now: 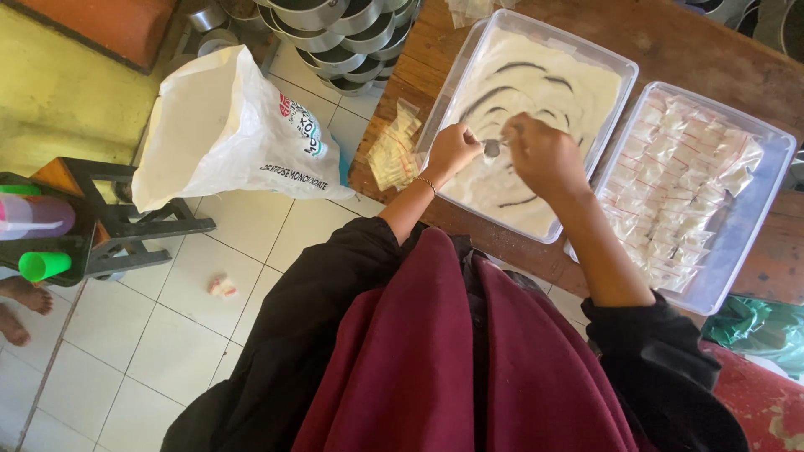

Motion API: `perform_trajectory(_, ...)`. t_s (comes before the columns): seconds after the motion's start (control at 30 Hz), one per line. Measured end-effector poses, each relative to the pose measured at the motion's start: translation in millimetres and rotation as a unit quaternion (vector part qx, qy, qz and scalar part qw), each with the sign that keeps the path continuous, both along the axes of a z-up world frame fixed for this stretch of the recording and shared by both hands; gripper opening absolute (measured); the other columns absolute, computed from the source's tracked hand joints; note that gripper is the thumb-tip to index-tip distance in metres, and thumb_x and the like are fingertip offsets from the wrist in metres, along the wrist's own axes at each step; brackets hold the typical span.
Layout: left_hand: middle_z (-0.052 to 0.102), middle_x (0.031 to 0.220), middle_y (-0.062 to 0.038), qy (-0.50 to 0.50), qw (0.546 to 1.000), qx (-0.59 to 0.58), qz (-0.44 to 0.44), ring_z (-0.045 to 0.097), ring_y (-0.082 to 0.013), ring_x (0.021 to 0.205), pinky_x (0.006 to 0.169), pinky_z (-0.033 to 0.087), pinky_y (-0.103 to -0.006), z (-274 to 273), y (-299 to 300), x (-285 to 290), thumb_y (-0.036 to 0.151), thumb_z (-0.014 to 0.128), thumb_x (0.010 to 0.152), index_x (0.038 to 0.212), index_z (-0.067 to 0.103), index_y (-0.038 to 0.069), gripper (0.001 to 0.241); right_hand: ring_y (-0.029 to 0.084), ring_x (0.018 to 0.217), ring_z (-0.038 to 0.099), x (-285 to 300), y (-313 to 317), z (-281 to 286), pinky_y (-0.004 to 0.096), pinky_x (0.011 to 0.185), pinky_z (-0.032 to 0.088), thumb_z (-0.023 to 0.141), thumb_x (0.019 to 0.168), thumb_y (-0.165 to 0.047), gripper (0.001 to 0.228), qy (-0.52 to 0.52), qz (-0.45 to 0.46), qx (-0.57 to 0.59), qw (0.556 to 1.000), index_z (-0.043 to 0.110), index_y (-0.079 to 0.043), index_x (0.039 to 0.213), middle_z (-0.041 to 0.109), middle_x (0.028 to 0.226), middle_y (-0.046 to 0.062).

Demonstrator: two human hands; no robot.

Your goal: Packaging small individual food items into plastic bags at a bakery station.

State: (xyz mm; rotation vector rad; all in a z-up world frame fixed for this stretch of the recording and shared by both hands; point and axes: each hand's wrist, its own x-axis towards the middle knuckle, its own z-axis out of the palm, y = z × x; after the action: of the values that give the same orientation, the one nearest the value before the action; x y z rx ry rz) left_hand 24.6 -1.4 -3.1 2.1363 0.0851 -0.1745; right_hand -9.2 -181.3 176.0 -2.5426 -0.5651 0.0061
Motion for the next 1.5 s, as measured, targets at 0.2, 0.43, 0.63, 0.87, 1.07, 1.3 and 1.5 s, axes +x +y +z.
perform_trajectory(0.2, 0.073, 0.080, -0.010, 0.019, 0.999, -0.042, -0.007, 0.073, -0.0223, 0.071, 0.065, 0.057, -0.0364, -8, 7, 0, 0.018, 0.069, 0.081, 0.088, 0.068, 0.005, 0.015, 0.015, 0.075, 0.074, -16, -53, -61, 0.028, 0.061, 0.060, 0.048, 0.119, -0.013, 0.021, -0.081, -0.027, 0.159, 0.983, 0.066, -0.002, 0.116, 0.076, 0.103, 0.011)
perform_trajectory(0.43, 0.069, 0.090, -0.016, -0.112, 0.993, -0.026, -0.013, 0.067, -0.0283, 0.091, 0.082, 0.053, -0.0400, -6, 9, -4, 0.013, 0.070, 0.078, 0.080, 0.064, 0.004, 0.012, 0.019, 0.069, 0.068, -72, -53, -126, 0.028, 0.047, 0.052, 0.058, 0.114, -0.013, 0.016, -0.166, -0.033, -0.104, 0.980, 0.074, -0.010, 0.110, 0.077, 0.103, 0.013)
perform_trajectory(0.63, 0.070, 0.094, -0.015, -0.080, 0.994, -0.070, -0.037, 0.072, -0.0272, 0.096, 0.085, 0.058, -0.0383, -22, 11, -1, 0.014, 0.064, 0.083, 0.084, 0.059, 0.006, 0.010, 0.022, 0.098, 0.066, -107, -37, -130, 0.040, 0.083, 0.056, 0.067, 0.102, -0.020, 0.016, -0.124, 0.009, -0.181, 0.976, 0.073, -0.022, 0.116, 0.070, 0.116, 0.008)
perform_trajectory(0.87, 0.073, 0.091, -0.019, -0.021, 0.989, -0.139, -0.040, 0.074, -0.0261, 0.095, 0.076, 0.057, -0.0347, -9, 5, -7, 0.016, 0.065, 0.092, 0.085, 0.053, 0.004, 0.018, 0.023, 0.101, 0.061, -88, -17, -138, 0.043, 0.083, 0.053, 0.078, 0.090, -0.040, 0.039, -0.122, -0.063, -0.025, 0.990, 0.069, -0.016, 0.120, 0.062, 0.109, 0.008)
perform_trajectory(1.07, 0.064, 0.081, -0.010, 0.055, 0.973, -0.208, -0.083, 0.076, -0.0175, 0.095, 0.062, 0.049, -0.0297, 7, -3, -16, 0.009, 0.057, 0.093, 0.083, 0.052, 0.008, 0.012, 0.017, 0.087, 0.065, -58, 0, -131, 0.033, 0.073, 0.052, 0.081, 0.092, -0.021, 0.032, 0.011, -0.193, 0.215, 0.957, 0.072, -0.010, 0.120, 0.067, 0.106, 0.007)
perform_trajectory(1.3, 0.065, 0.087, -0.006, 0.055, 0.956, -0.238, -0.159, 0.069, -0.0157, 0.088, 0.075, 0.055, -0.0258, 11, -24, -19, 0.009, 0.064, 0.097, 0.092, 0.057, 0.006, 0.009, 0.011, 0.074, 0.066, -64, -20, -148, 0.028, 0.064, 0.050, 0.082, 0.094, -0.020, 0.021, 0.030, -0.326, 0.248, 0.912, 0.076, -0.006, 0.108, 0.074, 0.086, 0.006)
perform_trajectory(1.5, 0.068, 0.108, -0.005, 0.034, 0.917, -0.346, -0.196, 0.070, -0.0143, 0.104, 0.089, 0.059, -0.0274, -14, -48, -31, -0.001, 0.069, 0.087, 0.114, 0.054, 0.005, 0.032, 0.007, 0.073, 0.065, -84, -38, -145, 0.023, 0.064, 0.049, 0.076, 0.098, -0.015, 0.018, 0.018, -0.352, 0.360, 0.864, 0.072, 0.000, 0.105, 0.074, 0.084, 0.003)
